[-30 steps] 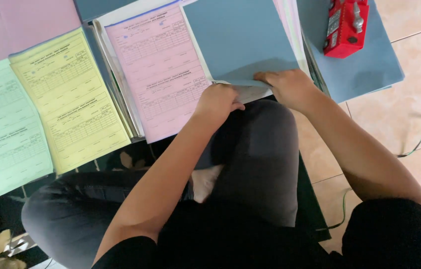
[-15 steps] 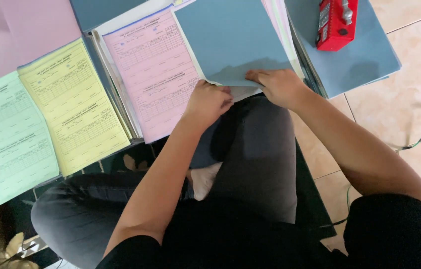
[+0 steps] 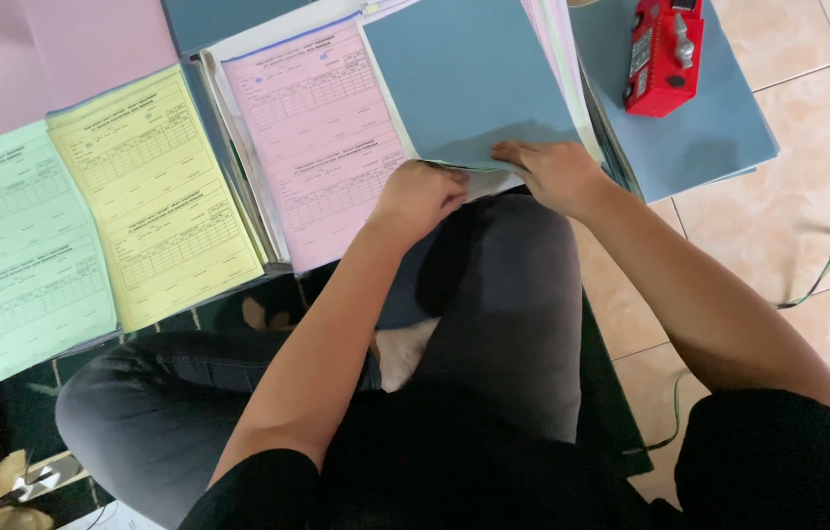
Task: Collating different colored sheets of paper and stapling them together into organized sets.
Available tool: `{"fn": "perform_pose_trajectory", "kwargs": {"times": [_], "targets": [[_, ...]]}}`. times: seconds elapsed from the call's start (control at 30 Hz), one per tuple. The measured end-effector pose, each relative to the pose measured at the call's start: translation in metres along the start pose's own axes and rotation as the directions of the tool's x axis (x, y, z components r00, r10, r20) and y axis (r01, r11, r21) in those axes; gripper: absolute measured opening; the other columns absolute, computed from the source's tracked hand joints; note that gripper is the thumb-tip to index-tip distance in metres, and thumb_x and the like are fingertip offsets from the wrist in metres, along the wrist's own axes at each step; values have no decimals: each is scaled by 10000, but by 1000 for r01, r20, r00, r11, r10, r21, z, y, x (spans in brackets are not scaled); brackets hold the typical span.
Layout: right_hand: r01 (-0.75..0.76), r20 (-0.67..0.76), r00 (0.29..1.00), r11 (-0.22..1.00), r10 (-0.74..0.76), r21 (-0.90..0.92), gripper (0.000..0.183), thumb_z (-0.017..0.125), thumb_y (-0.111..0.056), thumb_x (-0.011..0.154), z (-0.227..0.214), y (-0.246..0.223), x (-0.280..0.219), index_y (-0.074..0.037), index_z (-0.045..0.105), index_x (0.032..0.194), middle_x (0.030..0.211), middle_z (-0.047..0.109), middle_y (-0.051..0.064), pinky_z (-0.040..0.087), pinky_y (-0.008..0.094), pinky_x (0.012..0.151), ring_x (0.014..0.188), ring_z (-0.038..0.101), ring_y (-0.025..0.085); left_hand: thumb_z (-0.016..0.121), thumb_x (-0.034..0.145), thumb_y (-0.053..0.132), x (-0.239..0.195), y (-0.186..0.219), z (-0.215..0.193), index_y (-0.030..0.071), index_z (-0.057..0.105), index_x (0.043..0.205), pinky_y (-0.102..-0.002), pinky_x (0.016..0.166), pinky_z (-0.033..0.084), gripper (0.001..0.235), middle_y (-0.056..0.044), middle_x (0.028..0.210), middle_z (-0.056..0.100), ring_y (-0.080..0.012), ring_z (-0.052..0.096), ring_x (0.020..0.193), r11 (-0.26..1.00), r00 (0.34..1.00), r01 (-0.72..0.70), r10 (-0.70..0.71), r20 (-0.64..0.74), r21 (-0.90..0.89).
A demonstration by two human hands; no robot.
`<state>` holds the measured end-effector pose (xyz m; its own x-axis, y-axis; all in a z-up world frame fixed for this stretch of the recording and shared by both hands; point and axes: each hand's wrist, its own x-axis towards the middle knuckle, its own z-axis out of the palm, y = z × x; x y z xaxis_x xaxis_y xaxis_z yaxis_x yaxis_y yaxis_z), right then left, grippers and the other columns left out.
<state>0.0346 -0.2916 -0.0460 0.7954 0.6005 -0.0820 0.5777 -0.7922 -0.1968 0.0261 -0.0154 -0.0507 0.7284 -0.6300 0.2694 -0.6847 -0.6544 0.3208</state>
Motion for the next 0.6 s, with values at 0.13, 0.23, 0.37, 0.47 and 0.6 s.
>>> {"fn": "perform_pose_trajectory", "kwargs": {"times": [0.13,0.23,0.37,0.47,0.6], "targets": [[-2,71,997,998,7,-67,477,478,-261,1048,-10,-12,-4,-187,479,1519,1514,568,78,582,491,929,1215,650,333,696,915,335,3,6,-1,206,654,730,-388,659,474,229,43,696,682,-252,677,683,997,976,-65,71,-205,36],[36,55,998,985,-27,-167,596,398,-538,1059,-14,-22,-6,-223,420,1564,1478,581,56,583,473,929,1198,667,288,632,967,283,-1,8,-17,214,649,859,-322,728,441,129,66,847,676,-148,663,824,988,911,-123,149,-383,92],[-81,-146,987,994,70,-71,399,568,-318,1071,9,18,-10,-21,692,1307,1015,729,211,563,531,803,937,715,425,697,911,275,-51,-16,-60,198,668,881,-350,746,469,87,35,903,664,-201,633,868,995,946,-31,59,-317,92],[-219,-297,921,965,253,142,410,564,-250,1101,-22,-2,-13,87,690,1297,839,694,313,506,552,646,728,637,492,749,899,339,-114,-40,-97,160,719,858,-395,789,503,185,-30,922,655,-271,635,872,979,979,178,-167,-117,96],[-88,-583,773,952,251,292,275,601,0,1064,-79,-105,16,103,689,1304,924,710,270,455,424,587,643,553,328,846,777,420,-165,-41,-117,92,729,959,-431,872,504,393,-64,1039,628,-309,632,920,954,948,298,-298,114,11]]}}
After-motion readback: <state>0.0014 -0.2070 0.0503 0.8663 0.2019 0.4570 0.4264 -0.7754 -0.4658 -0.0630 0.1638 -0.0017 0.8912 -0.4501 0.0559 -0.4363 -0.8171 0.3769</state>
